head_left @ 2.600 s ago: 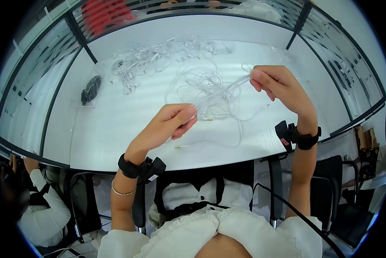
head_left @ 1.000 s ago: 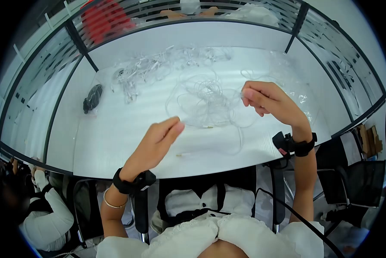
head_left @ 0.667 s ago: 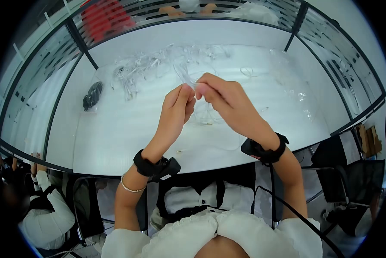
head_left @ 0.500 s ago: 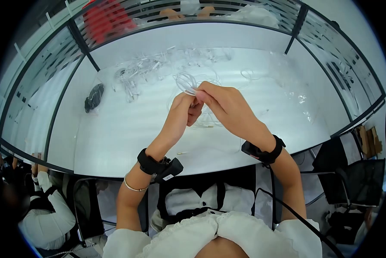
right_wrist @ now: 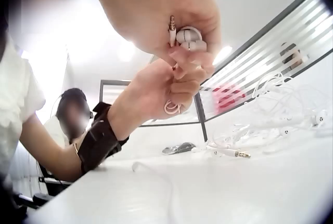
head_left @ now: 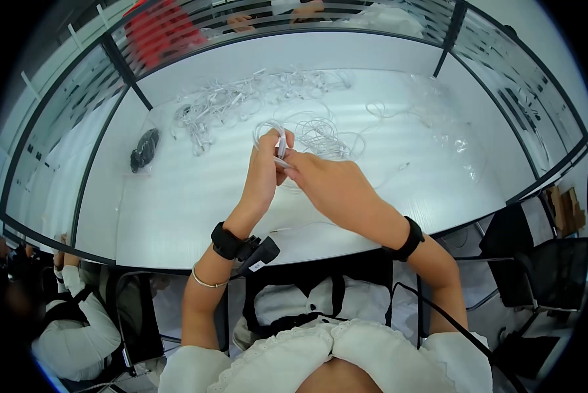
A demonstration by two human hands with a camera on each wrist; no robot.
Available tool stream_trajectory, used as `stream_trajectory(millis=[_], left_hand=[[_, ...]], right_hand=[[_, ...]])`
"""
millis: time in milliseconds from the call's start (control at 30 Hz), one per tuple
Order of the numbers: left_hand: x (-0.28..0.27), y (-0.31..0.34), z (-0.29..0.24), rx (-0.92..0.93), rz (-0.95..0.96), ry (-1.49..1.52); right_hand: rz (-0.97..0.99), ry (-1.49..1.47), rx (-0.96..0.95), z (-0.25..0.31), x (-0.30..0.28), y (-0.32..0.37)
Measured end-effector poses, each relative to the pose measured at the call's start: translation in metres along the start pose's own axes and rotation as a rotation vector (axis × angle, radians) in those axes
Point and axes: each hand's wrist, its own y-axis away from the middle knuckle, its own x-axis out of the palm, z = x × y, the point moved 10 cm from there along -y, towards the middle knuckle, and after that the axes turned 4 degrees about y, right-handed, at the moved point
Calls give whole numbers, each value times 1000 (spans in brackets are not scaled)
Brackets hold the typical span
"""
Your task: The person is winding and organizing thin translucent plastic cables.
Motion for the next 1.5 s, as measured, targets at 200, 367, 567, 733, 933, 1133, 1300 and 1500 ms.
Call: stream_trajectory(millis=[200, 367, 567, 733, 933, 1133, 1300, 1500], left_hand=[[8, 15, -36, 451, 7, -154], [24, 21, -42, 438, 179, -136], [39, 22, -23, 189, 448, 35], [39, 17, 3, 11, 427, -52], [42, 14, 12, 15, 532, -102], [10, 0, 10, 58, 215, 130], [-7, -5, 11, 178, 37, 25], [-24, -7, 6, 258, -126, 19]], right_hand=[[149, -562, 194, -35, 4, -4], [207, -1152, 461, -59, 18, -1], [87, -1135, 544, -85, 11, -6], [94, -988, 460, -76, -5, -22], [194, -735, 369, -69, -10, -37], [-361, 17, 127, -61, -80, -32], [-177, -161, -77, -10, -49, -20], [-95, -108, -25, 1, -22, -16]])
